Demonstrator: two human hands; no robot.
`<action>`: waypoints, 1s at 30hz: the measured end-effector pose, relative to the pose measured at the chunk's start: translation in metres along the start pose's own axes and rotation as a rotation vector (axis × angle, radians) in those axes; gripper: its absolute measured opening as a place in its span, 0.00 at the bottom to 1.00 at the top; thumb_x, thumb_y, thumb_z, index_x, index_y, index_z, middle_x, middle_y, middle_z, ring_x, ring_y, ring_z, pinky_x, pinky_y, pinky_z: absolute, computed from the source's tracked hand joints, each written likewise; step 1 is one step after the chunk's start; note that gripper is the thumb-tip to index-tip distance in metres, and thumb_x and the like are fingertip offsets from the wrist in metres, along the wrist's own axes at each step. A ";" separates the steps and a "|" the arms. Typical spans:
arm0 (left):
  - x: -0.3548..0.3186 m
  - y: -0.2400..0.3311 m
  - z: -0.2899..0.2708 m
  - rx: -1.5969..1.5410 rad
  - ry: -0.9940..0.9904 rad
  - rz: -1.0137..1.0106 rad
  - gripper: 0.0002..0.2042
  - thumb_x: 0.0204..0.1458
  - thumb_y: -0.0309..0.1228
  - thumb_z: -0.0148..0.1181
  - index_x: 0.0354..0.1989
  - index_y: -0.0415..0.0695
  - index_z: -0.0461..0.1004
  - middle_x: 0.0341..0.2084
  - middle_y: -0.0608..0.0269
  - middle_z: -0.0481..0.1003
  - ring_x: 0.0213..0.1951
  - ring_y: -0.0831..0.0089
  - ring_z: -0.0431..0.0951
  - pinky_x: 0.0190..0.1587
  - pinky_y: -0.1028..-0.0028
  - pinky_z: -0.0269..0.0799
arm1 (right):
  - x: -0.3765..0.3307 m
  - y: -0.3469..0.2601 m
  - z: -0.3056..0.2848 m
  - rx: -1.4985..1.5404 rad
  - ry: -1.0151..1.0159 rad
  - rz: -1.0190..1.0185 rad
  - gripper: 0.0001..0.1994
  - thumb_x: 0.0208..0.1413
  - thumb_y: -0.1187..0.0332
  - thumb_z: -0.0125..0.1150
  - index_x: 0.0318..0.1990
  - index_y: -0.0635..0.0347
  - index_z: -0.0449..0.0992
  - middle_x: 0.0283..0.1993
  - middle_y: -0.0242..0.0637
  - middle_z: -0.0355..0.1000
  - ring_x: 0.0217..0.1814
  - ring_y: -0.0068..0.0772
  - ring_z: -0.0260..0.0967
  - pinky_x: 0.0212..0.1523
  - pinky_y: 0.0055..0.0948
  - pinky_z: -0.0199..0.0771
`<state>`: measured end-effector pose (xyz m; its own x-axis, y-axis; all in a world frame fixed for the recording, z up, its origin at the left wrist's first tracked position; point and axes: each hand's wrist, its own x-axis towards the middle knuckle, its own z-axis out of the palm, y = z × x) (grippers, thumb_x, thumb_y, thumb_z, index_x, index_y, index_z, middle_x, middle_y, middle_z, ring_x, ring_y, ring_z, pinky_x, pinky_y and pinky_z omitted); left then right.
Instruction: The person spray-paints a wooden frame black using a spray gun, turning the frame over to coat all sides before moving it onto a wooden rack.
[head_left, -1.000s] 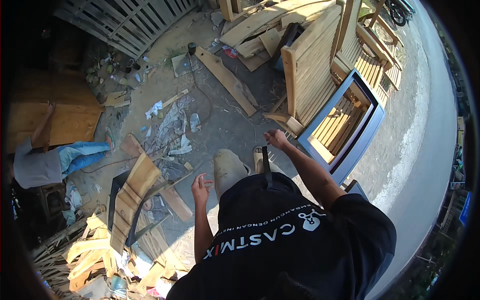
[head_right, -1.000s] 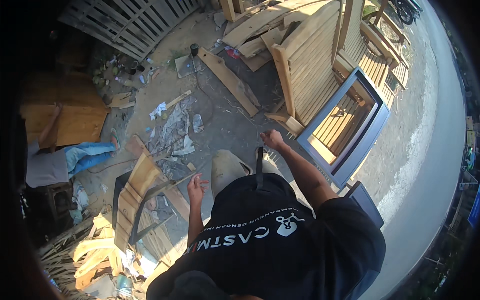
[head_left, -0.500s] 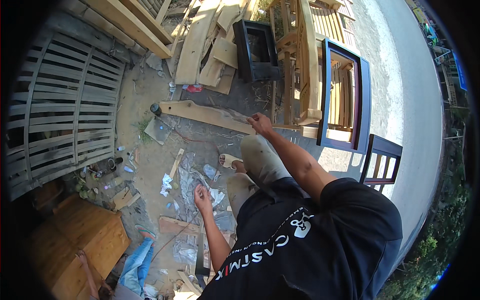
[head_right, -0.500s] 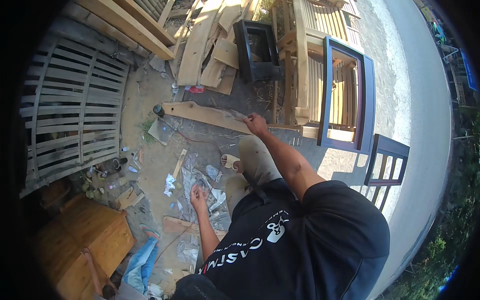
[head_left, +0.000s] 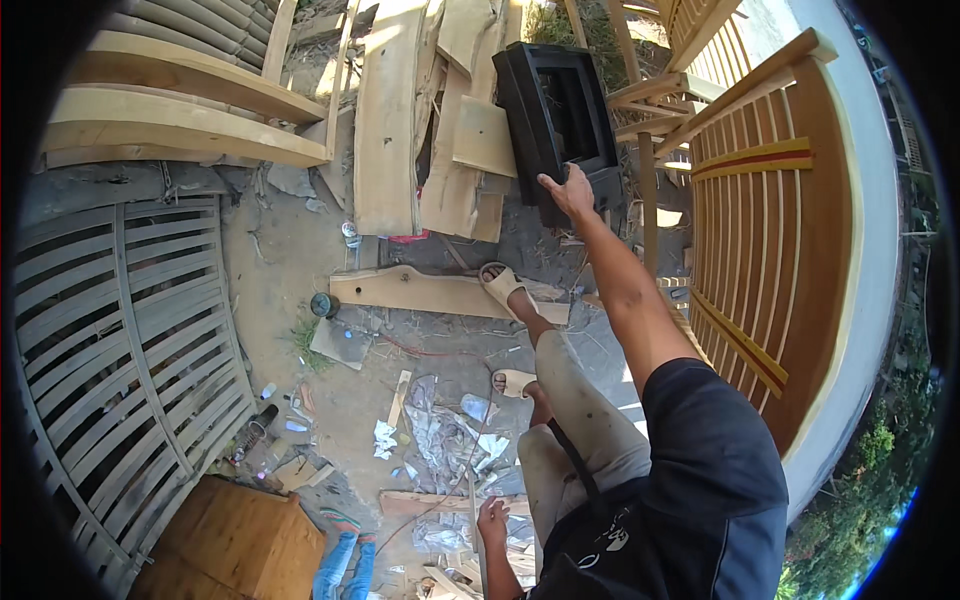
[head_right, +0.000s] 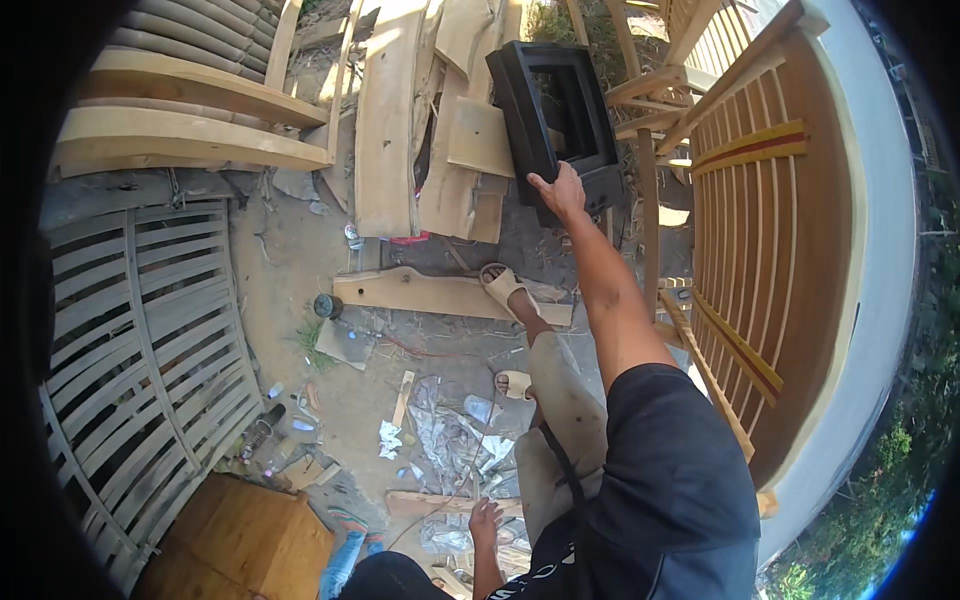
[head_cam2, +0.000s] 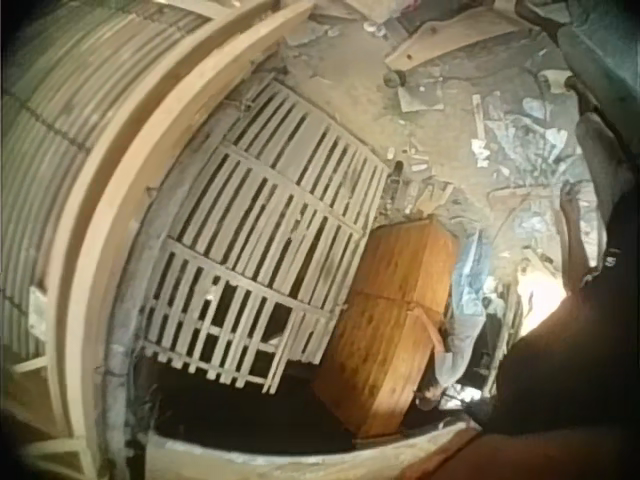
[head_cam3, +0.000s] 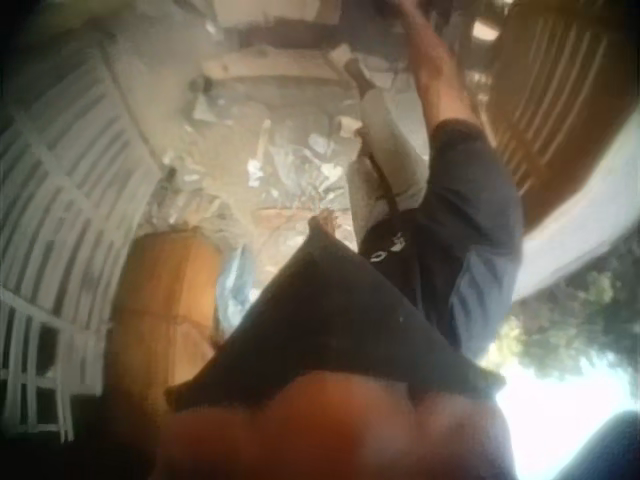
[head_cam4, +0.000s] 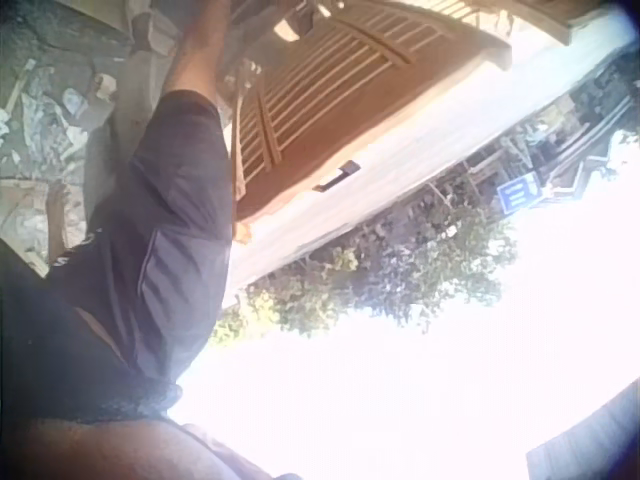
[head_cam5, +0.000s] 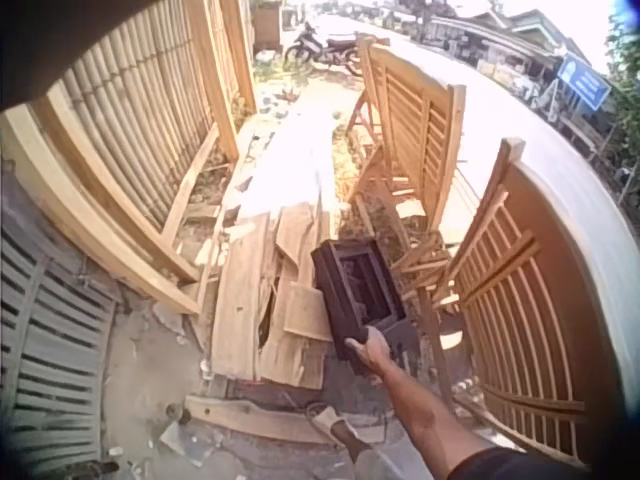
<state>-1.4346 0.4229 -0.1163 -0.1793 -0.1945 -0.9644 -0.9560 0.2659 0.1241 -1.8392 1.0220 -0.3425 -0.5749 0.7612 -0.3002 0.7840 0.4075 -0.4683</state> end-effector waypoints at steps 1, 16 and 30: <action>0.004 0.001 0.001 -0.006 0.010 -0.024 0.19 0.66 0.32 0.54 0.64 0.42 0.66 0.48 0.50 0.78 0.46 0.62 0.82 0.45 0.67 0.78 | 0.022 -0.010 0.014 -0.004 0.008 0.026 0.48 0.48 0.35 0.68 0.65 0.67 0.64 0.67 0.57 0.65 0.69 0.56 0.62 0.66 0.46 0.65; 0.065 0.123 0.022 -0.032 -0.029 -0.109 0.20 0.64 0.36 0.56 0.62 0.42 0.67 0.49 0.50 0.78 0.48 0.62 0.81 0.51 0.65 0.75 | 0.132 0.004 0.051 0.054 -0.128 0.232 0.53 0.47 0.29 0.63 0.64 0.74 0.65 0.61 0.66 0.69 0.68 0.62 0.65 0.67 0.46 0.64; -0.008 0.044 0.017 -0.088 0.078 0.181 0.16 0.63 0.33 0.59 0.58 0.42 0.73 0.41 0.52 0.81 0.41 0.69 0.83 0.43 0.71 0.78 | -0.067 -0.136 -0.115 0.243 -0.065 -0.138 0.44 0.52 0.37 0.66 0.59 0.76 0.71 0.58 0.57 0.74 0.63 0.54 0.70 0.67 0.40 0.64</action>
<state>-1.4714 0.4520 -0.1070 -0.3642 -0.2246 -0.9038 -0.9225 0.2204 0.3169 -1.8803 0.9738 -0.1635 -0.6924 0.6696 -0.2687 0.6224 0.3660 -0.6919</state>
